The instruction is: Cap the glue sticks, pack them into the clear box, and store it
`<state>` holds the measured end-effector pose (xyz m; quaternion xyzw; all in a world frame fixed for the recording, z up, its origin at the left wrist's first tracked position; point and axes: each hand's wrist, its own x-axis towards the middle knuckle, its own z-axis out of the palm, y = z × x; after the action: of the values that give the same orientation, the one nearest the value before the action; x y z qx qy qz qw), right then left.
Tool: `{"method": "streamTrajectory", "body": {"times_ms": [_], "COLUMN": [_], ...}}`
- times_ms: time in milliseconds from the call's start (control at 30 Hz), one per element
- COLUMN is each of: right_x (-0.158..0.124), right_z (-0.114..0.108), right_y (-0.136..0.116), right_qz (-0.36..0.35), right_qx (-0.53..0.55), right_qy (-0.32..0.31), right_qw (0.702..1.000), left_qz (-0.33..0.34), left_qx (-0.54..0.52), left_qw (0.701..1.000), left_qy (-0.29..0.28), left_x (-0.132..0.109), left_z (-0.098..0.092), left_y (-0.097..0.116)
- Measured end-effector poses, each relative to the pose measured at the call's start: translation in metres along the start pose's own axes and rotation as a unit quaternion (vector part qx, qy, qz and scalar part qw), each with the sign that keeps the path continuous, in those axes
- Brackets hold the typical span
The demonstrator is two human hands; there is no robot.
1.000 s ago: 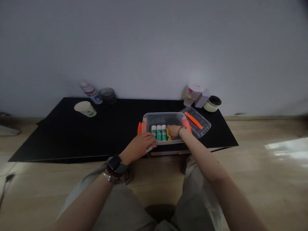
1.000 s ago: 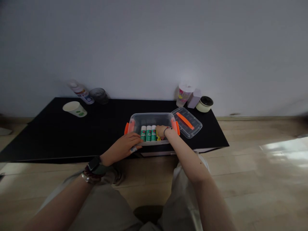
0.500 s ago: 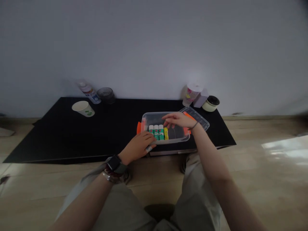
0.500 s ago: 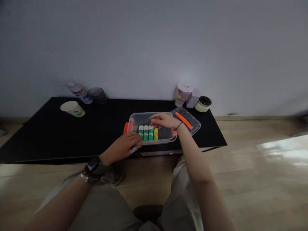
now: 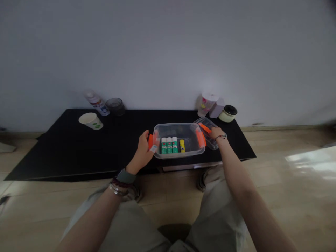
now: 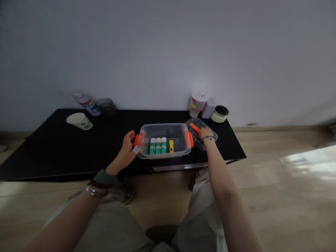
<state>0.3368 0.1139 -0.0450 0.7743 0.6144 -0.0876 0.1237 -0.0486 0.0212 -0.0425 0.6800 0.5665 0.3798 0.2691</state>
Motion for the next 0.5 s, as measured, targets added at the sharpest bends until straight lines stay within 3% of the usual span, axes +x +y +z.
{"method": "streamTrajectory", "body": {"times_ms": [133, 233, 500], "right_x": [0.002, 0.006, 0.012], "right_z": [0.011, 0.017, 0.022], "right_y": [0.011, 0.017, 0.023], "right_qz": [0.012, 0.007, -0.012], "right_qx": [-0.004, -0.005, 0.002], "right_qy": [-0.017, -0.015, -0.006], "right_qw": [1.0, 1.0, 1.0], "left_qz": [-0.169, -0.238, -0.26], "left_qx": [-0.089, -0.099, -0.244], "left_qw": [0.982, 0.966, 0.922], "left_qy": [-0.009, -0.037, -0.149], "left_x": [0.013, 0.016, 0.009], "left_z": [0.0, -0.006, -0.018], "left_y": [-0.022, -0.02, 0.015]}}
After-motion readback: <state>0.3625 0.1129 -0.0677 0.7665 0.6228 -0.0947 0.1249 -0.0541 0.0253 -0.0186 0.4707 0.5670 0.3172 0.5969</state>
